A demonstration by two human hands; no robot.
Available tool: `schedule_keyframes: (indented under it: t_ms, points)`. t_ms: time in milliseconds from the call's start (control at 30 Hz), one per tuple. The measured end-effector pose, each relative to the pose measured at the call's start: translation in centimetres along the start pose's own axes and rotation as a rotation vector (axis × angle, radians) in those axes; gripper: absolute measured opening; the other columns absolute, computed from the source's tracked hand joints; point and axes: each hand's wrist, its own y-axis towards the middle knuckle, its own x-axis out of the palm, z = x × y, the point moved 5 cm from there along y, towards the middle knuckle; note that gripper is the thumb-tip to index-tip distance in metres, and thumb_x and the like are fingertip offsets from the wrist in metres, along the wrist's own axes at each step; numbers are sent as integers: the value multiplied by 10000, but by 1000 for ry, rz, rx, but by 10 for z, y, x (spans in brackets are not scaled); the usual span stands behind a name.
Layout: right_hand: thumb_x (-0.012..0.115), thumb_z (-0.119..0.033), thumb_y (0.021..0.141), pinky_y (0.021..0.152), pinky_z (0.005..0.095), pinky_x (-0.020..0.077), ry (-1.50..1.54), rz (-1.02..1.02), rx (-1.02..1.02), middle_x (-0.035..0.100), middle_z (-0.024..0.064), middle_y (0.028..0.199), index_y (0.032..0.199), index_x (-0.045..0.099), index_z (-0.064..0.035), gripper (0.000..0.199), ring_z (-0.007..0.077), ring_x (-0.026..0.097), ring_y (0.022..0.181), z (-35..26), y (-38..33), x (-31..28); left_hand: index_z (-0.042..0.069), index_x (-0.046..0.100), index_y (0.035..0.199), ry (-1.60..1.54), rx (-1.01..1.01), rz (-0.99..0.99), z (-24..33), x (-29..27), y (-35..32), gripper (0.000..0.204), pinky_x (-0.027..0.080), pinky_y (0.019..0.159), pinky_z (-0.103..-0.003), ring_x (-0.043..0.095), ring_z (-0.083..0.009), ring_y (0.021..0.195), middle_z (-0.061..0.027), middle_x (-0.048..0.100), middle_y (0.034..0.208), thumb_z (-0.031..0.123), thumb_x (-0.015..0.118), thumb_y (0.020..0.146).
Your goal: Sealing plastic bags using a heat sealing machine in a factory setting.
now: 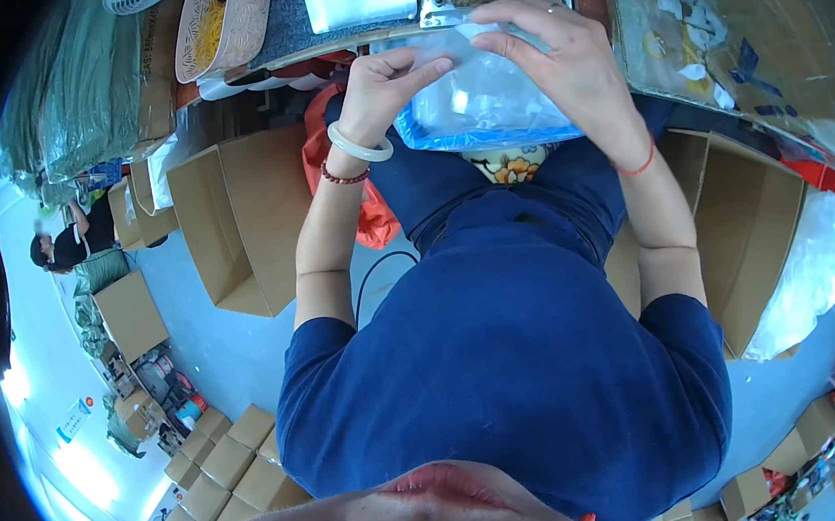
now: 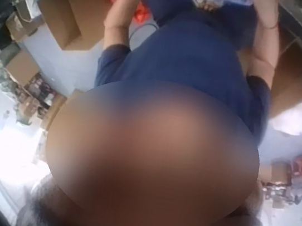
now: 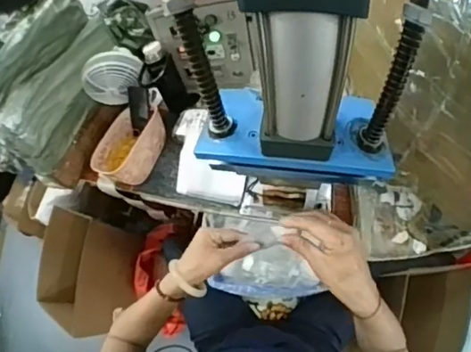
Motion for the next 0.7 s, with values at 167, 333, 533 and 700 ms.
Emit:
schedule_keyframes:
  t_ms: [167, 333, 533, 700]
  points:
    - [657, -295, 904, 841, 323, 498, -122, -424, 235, 697, 99, 1060, 1109, 674, -55, 316, 237, 663, 971, 19, 10, 9, -36, 718, 1037, -274, -179, -313, -18, 21, 2, 260, 540, 767, -238, 677, -140, 835, -105, 727, 888, 175, 719, 885]
    - [632, -294, 923, 858, 347, 507, -96, -185, 381, 683, 101, 1134, 1192, 630, -77, 345, 281, 661, 1004, 65, 3, -6, -92, 651, 1108, -768, -363, -267, -48, 42, 31, 257, 550, 888, -323, 699, -236, 924, -162, 706, 1037, 88, 636, 925]
    - [509, -250, 967, 874, 434, 500, -886, 227, 452, 657, 165, 1164, 1143, 651, -72, 287, 392, 614, 1036, 145, -31, -70, -82, 622, 1139, -902, -408, -151, -63, 53, 69, 265, 499, 990, -330, 608, -226, 1133, -186, 627, 1208, 86, 617, 933]
    - [578, -146, 916, 870, 439, 488, -944, 225, 268, 647, 162, 1106, 1072, 671, -62, 199, 365, 597, 1019, 184, -32, -60, -79, 638, 1147, -601, -274, -131, -59, 32, 58, 327, 537, 882, -304, 668, -206, 976, -146, 682, 1086, 159, 659, 923]
